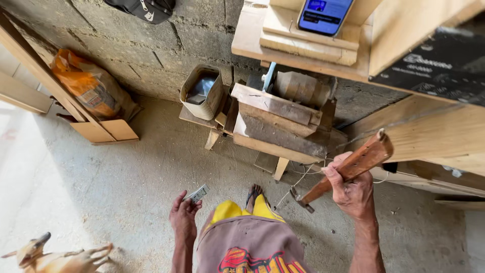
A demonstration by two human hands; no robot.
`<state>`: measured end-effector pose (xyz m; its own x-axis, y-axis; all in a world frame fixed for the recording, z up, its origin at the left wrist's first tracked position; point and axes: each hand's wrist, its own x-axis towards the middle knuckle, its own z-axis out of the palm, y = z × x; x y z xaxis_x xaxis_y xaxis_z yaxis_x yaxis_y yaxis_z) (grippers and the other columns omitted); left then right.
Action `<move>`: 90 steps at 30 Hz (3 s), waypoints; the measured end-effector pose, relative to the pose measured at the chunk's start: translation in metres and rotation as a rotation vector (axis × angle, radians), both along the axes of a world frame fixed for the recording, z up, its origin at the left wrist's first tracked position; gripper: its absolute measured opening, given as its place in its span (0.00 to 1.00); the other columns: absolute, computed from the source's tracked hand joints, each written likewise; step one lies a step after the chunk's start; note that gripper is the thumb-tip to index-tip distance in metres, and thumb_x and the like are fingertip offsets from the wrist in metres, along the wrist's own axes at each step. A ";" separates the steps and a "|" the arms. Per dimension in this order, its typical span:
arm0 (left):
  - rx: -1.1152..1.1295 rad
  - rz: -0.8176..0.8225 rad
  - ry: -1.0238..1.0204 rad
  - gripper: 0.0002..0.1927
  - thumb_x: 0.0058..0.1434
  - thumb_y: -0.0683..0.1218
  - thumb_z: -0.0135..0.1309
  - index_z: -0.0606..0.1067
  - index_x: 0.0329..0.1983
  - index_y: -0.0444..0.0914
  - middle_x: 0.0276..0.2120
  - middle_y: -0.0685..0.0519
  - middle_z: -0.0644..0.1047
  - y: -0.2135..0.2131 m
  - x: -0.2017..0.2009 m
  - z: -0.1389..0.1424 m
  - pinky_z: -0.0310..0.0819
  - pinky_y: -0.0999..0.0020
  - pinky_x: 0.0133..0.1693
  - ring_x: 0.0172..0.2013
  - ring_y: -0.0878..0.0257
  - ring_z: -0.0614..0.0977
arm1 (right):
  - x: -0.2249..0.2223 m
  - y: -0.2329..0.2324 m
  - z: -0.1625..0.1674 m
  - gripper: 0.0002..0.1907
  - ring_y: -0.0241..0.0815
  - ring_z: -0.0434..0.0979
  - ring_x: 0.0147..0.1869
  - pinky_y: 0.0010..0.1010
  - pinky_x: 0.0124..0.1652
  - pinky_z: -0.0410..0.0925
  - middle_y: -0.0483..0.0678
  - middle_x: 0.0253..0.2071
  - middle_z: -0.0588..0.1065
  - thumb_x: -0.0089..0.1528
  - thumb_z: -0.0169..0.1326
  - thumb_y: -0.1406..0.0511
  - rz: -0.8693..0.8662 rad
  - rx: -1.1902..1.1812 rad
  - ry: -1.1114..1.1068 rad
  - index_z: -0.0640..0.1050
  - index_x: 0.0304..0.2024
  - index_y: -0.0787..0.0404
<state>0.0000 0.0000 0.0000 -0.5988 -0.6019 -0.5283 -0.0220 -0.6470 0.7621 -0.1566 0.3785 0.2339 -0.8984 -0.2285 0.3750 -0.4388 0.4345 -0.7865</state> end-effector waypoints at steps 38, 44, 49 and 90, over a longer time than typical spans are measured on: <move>-0.209 -0.784 0.194 0.20 0.68 0.40 0.51 0.71 0.62 0.29 0.39 0.48 0.79 -0.057 -0.249 0.094 0.84 0.66 0.42 0.36 0.59 0.85 | -0.045 -0.090 0.010 0.17 0.31 0.58 0.21 0.28 0.24 0.60 0.40 0.20 0.61 0.76 0.49 0.58 -0.287 -0.882 0.041 0.65 0.33 0.55; -0.182 -0.757 0.158 0.20 0.67 0.41 0.52 0.71 0.61 0.29 0.40 0.45 0.80 -0.044 -0.235 0.091 0.84 0.64 0.43 0.36 0.58 0.86 | -0.032 -0.070 -0.020 0.19 0.32 0.57 0.22 0.31 0.26 0.60 0.40 0.20 0.60 0.74 0.51 0.54 -0.270 -0.865 -0.004 0.64 0.32 0.55; -0.292 -0.746 0.210 0.20 0.66 0.43 0.53 0.72 0.61 0.31 0.44 0.44 0.82 -0.021 -0.264 0.118 0.87 0.62 0.43 0.36 0.58 0.87 | -0.048 -0.068 -0.031 0.13 0.29 0.62 0.23 0.27 0.25 0.64 0.39 0.22 0.64 0.72 0.53 0.64 -0.131 -0.831 -0.029 0.69 0.32 0.54; -0.282 -0.904 0.298 0.10 0.66 0.40 0.56 0.78 0.48 0.30 0.34 0.49 0.82 -0.076 -0.269 0.153 0.84 0.66 0.36 0.32 0.62 0.86 | -0.042 -0.166 -0.076 0.11 0.28 0.70 0.27 0.21 0.29 0.65 0.42 0.32 0.81 0.64 0.58 0.65 -0.496 -0.239 -0.538 0.84 0.47 0.60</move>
